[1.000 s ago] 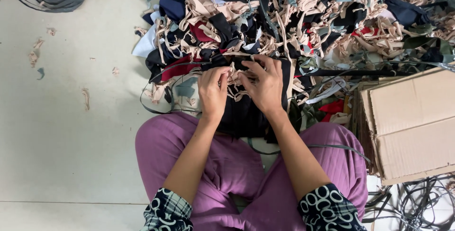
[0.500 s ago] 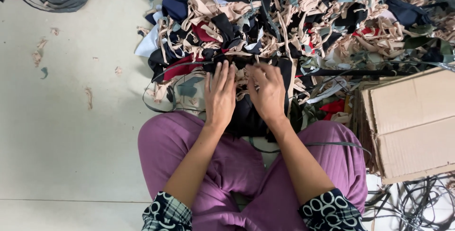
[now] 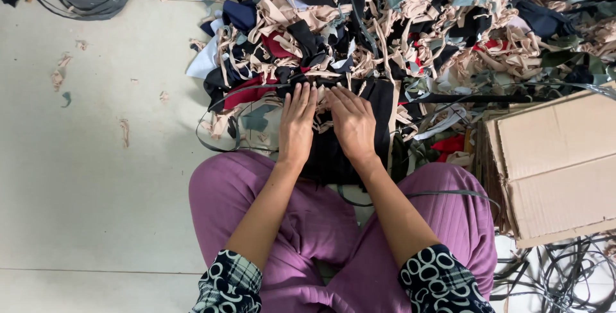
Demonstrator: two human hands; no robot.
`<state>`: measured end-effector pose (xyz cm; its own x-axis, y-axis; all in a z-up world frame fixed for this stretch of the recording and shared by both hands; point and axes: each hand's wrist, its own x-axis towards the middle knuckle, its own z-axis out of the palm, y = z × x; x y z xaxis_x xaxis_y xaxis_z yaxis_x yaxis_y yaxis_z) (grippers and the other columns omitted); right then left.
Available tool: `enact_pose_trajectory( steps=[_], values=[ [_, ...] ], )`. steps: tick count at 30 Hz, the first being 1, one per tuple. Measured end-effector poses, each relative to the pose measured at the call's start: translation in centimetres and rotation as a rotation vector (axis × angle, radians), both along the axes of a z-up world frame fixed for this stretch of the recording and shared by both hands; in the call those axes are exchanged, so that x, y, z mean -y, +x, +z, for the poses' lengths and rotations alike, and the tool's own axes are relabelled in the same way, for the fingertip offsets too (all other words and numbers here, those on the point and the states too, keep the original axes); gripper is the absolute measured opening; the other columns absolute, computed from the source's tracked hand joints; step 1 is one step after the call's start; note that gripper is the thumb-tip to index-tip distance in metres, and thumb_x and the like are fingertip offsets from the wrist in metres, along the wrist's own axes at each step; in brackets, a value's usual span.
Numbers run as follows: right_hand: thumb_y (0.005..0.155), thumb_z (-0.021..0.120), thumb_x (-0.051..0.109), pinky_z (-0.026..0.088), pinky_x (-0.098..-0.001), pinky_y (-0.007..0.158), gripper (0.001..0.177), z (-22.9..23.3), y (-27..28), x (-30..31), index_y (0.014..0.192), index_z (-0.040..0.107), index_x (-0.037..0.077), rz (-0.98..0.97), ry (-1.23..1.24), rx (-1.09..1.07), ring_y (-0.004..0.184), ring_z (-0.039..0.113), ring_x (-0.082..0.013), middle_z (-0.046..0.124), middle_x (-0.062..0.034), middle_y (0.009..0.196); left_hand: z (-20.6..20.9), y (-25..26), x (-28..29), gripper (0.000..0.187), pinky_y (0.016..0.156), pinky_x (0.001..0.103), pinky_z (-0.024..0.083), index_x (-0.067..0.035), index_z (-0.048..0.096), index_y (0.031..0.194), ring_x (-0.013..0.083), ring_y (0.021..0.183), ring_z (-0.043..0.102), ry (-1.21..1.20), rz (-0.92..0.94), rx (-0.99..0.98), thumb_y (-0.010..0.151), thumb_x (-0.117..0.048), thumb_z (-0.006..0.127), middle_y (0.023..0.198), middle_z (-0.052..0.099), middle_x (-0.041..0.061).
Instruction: Sorting through a pile of fabric scraps and stacking selected pieces on a cardboard sheet
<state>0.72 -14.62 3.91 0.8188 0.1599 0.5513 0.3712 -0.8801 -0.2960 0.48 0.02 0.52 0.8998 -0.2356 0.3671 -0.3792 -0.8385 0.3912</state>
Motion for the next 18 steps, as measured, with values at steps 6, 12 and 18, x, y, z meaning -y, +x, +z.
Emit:
enact_pose_trajectory(
  steps=[6,12,18],
  values=[
    [0.097,0.065,0.012,0.046,-0.0390,0.104,0.034,0.5,-1.0,-0.5,0.130,0.070,0.017,-0.061,-0.123,0.003,0.126,0.062,-0.0239,0.069,-0.0060,0.130,2.8,-1.7,0.7,0.066,0.124,0.053,0.023,-0.008,0.046,0.154,0.0343,0.152,0.031,0.168,0.089,-0.006,0.092,0.001,0.066,0.162,0.037,0.018],
    [0.090,0.073,0.022,0.045,-0.0341,0.081,0.025,-0.7,-0.9,0.5,0.115,0.072,0.022,-0.091,-0.159,-0.002,0.100,0.057,-0.0203,0.060,0.0013,0.105,2.9,-3.0,1.0,0.056,0.123,0.056,0.023,-0.009,0.052,0.146,0.0331,0.145,0.043,0.088,0.010,-0.042,0.091,-0.002,0.063,0.153,0.047,0.018],
    [0.098,0.070,0.015,0.047,-0.0308,0.073,0.010,-1.1,0.3,0.9,0.106,0.074,0.017,-0.047,-0.034,0.076,0.089,0.059,-0.0188,0.060,0.0023,0.096,4.0,-2.4,1.1,0.068,0.123,0.061,0.005,-0.008,0.039,0.157,0.0357,0.156,0.020,0.067,-0.047,-0.183,0.092,-0.009,0.058,0.167,0.025,0.020]
  ],
)
